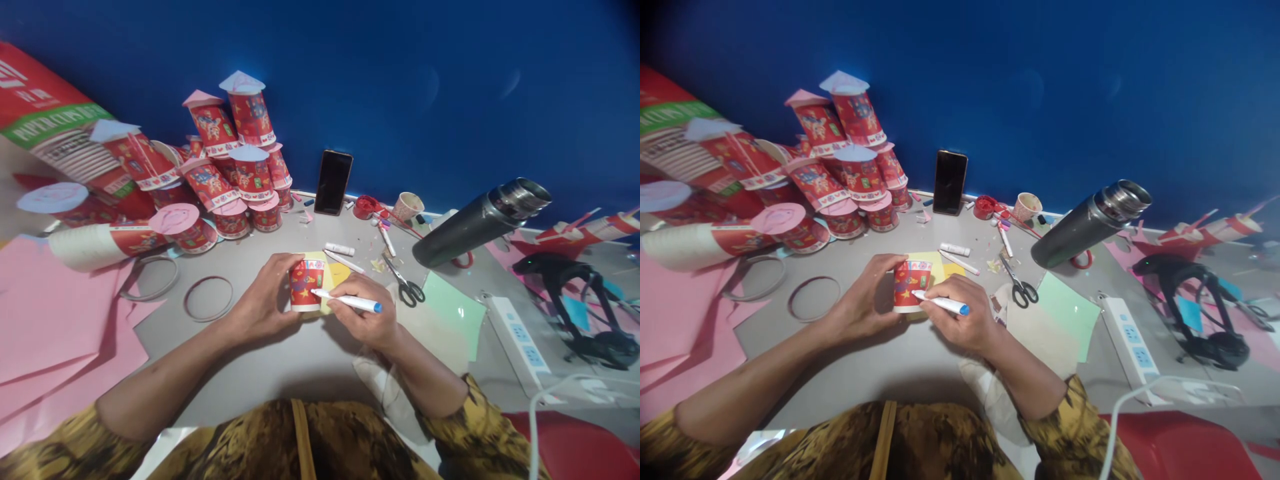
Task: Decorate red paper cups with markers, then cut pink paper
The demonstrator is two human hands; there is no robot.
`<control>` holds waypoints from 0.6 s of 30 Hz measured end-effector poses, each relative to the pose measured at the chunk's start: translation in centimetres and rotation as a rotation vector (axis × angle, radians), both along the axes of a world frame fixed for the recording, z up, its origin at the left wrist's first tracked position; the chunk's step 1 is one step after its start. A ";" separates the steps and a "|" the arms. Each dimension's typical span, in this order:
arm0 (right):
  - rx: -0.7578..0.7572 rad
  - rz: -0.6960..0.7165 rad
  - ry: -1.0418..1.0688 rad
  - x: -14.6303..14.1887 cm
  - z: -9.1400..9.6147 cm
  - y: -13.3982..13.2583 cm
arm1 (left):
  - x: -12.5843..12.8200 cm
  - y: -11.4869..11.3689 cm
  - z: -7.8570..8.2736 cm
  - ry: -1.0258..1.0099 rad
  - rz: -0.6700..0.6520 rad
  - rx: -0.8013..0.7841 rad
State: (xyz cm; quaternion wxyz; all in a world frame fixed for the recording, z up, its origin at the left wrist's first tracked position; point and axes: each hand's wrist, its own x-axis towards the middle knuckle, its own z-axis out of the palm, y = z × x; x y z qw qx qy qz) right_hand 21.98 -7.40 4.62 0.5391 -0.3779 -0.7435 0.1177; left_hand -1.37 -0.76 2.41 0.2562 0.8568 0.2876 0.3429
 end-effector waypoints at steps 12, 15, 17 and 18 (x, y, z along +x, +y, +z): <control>-0.019 0.055 -0.043 0.0 0.3 -0.2 | -0.2 0.2 -0.1 -0.006 0.002 0.010; 0.013 0.017 -0.019 0.0 0.2 -0.1 | -0.2 0.2 -0.1 0.007 0.001 0.007; 0.020 0.006 -0.010 0.0 0.2 0.0 | -0.2 0.1 -0.1 0.011 0.002 0.001; 0.018 0.005 -0.012 0.0 0.2 0.0 | -0.2 0.1 0.0 0.012 0.002 -0.003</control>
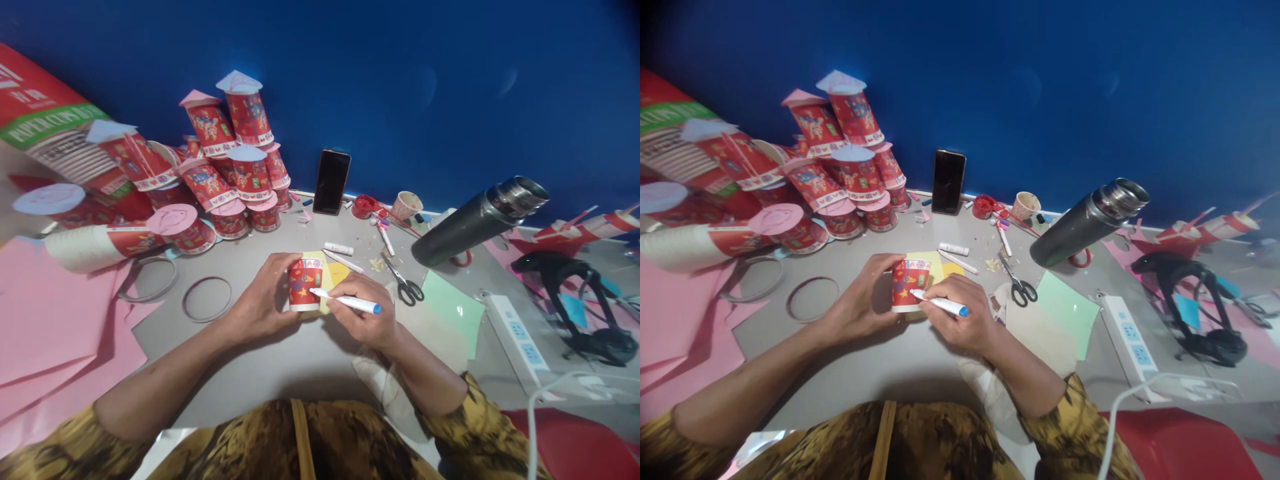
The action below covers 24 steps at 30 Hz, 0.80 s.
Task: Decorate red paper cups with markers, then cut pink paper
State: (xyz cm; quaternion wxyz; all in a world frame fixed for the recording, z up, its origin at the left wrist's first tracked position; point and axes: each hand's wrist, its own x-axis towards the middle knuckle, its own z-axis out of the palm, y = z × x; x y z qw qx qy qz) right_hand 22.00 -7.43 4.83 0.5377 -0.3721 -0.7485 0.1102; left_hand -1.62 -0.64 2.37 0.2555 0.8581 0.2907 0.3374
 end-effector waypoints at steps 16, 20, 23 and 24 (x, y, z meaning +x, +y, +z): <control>-0.018 0.048 -0.044 0.1 0.4 -0.1 | 0.1 0.0 0.2 0.008 -0.007 -0.029; -0.018 0.073 -0.044 0.0 0.5 -0.2 | 0.1 0.0 0.1 -0.004 -0.012 -0.036; -0.002 0.038 -0.017 0.0 0.3 -0.1 | 0.2 -0.1 0.1 -0.008 -0.022 -0.041; 0.004 0.028 -0.009 0.0 0.3 -0.1 | 0.3 -0.2 0.1 -0.016 -0.026 -0.042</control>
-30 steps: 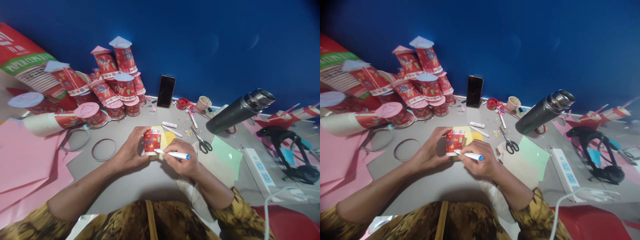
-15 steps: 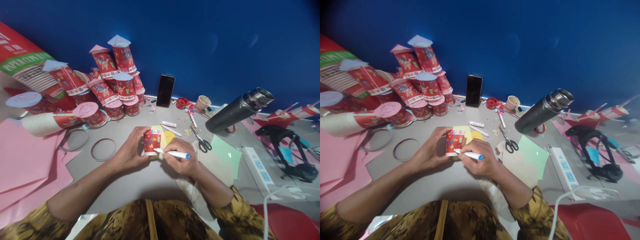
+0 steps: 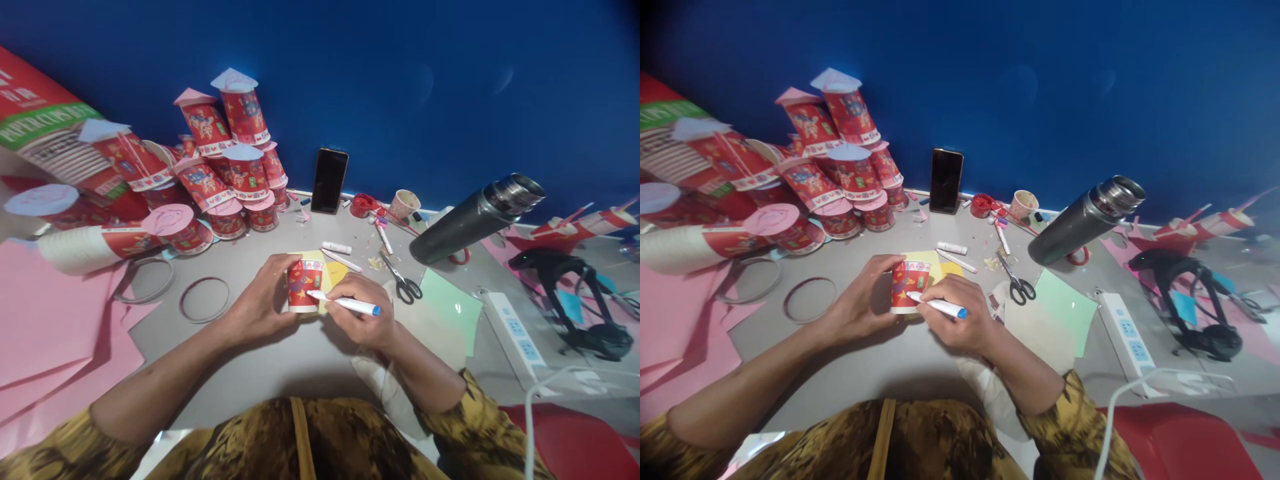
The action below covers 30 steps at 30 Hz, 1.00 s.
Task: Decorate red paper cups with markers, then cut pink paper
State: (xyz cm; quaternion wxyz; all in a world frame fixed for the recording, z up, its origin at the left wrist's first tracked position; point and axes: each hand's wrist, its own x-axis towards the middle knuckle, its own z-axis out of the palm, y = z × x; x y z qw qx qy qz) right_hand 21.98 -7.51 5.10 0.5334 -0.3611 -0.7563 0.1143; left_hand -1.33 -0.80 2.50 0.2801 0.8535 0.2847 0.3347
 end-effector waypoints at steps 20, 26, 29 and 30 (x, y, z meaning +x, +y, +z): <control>-0.042 -0.117 0.024 0.6 0.6 0.0 | -0.3 0.3 -0.1 -0.092 0.020 -0.221; -0.045 -0.123 0.022 0.8 0.5 0.0 | -0.3 0.2 -0.2 -0.135 0.009 -0.309; -0.042 -0.113 0.015 0.8 0.6 0.0 | -0.3 0.1 -0.2 -0.134 0.022 -0.313; -0.040 -0.105 0.012 0.8 0.6 0.0 | -0.2 0.1 -0.2 -0.132 0.026 -0.311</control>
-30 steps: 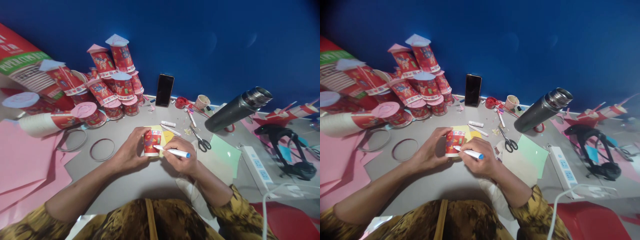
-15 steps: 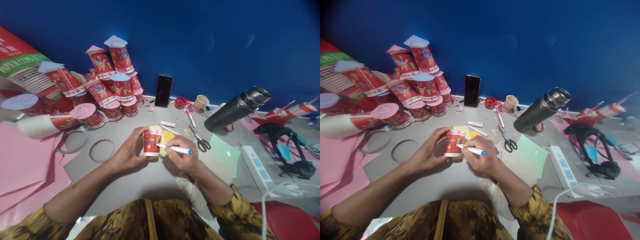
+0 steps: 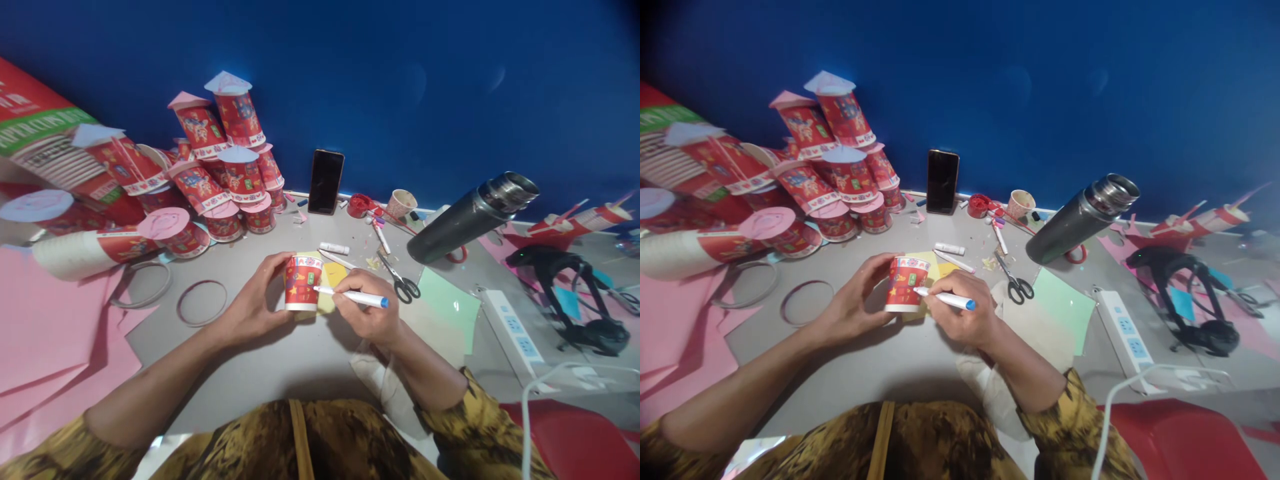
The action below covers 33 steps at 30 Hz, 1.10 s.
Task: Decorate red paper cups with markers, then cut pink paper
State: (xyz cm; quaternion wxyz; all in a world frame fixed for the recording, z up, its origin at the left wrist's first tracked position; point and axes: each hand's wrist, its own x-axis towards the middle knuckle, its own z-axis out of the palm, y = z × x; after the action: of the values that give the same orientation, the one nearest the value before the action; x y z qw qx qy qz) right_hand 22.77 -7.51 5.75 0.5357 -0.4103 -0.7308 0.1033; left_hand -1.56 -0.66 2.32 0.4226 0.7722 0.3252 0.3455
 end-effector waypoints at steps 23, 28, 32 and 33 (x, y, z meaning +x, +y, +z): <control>0.045 0.104 0.023 -0.5 0.0 -0.2 | -0.2 0.2 -0.5 0.040 0.009 0.123; 0.049 0.129 -0.038 -0.9 -0.6 -0.3 | -0.3 0.3 -1.0 0.098 -0.001 0.254; 0.046 0.138 -0.063 -1.1 -0.9 -0.4 | -0.1 0.3 -1.1 0.107 0.020 0.287; 0.050 0.137 -0.072 -1.2 -0.9 -0.4 | -0.1 0.2 -1.1 0.112 0.025 0.292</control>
State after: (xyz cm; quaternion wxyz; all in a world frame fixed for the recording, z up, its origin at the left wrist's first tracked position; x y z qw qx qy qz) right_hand 21.60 -7.95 4.82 0.5106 -0.3492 -0.7784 0.1067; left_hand -1.65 -0.41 1.25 0.2828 0.8394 0.3041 0.3506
